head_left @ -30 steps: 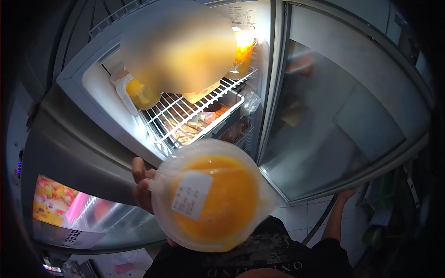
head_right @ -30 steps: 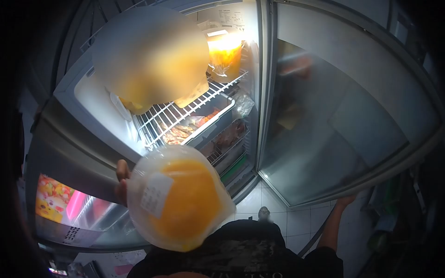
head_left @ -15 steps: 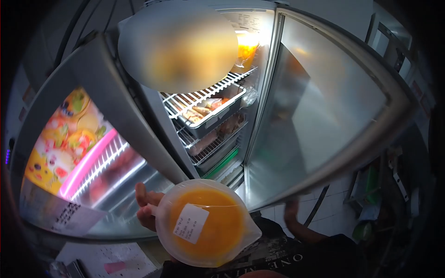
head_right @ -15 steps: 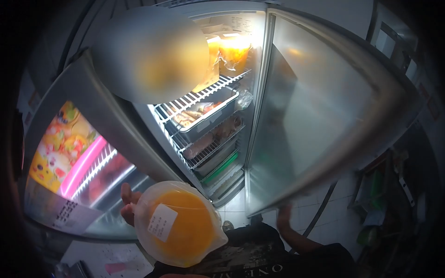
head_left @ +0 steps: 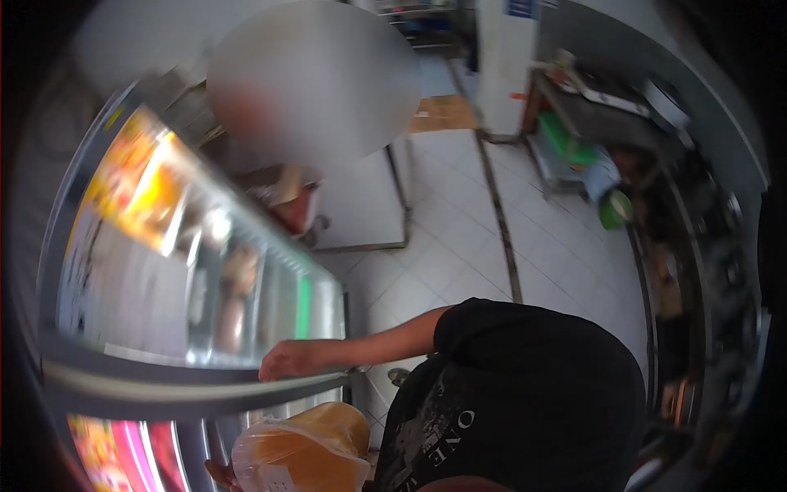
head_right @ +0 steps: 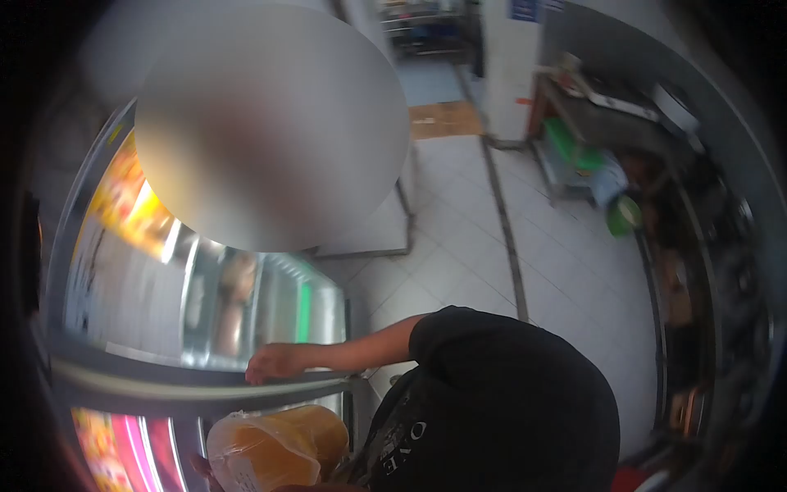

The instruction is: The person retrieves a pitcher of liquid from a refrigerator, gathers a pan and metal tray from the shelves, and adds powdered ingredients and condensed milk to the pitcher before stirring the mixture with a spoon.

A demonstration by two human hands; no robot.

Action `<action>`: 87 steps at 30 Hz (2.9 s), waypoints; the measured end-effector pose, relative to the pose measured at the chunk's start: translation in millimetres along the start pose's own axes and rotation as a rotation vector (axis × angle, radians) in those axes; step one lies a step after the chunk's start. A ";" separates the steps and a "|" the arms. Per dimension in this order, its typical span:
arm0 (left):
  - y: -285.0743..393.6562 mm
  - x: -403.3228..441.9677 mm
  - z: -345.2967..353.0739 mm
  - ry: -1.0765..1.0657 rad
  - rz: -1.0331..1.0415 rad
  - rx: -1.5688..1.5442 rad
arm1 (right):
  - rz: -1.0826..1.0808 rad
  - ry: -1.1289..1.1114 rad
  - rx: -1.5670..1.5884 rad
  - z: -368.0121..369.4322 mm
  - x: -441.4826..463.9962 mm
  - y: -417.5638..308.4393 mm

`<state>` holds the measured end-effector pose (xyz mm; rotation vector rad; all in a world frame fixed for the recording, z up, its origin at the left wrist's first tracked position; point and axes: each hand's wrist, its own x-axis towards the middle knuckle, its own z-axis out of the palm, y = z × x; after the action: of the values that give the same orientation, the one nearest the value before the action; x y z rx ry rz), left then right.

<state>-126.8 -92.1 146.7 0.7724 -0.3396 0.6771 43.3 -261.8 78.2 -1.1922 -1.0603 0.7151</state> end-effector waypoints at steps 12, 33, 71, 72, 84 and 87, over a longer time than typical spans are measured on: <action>-406.1 -65.0 235.3 -0.209 -0.544 -0.387 | -0.112 0.699 -0.234 -176.8 -502.6 -161.8; -1133.1 -113.2 736.2 -1.064 -1.243 -0.137 | -0.338 2.115 0.308 -656.8 -910.3 -194.0; -1569.5 388.7 538.3 -1.034 -1.119 0.752 | 0.683 1.605 -0.790 -1426.2 -780.5 -119.6; -1574.9 416.9 526.0 -0.966 -1.095 0.773 | 0.757 1.383 -0.863 -1445.0 -755.1 -94.7; -1617.2 923.9 682.5 -0.620 0.202 0.686 | -0.148 1.093 -1.357 -1873.2 -458.9 -258.6; -1605.3 1015.3 770.2 -0.342 0.696 0.162 | -0.601 1.024 -1.584 -1948.2 -427.6 -361.9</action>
<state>1671.4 -1055.3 345.8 0.9311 -0.8974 1.2369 1656.6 -1473.7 272.5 -1.9644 -0.8577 -1.4139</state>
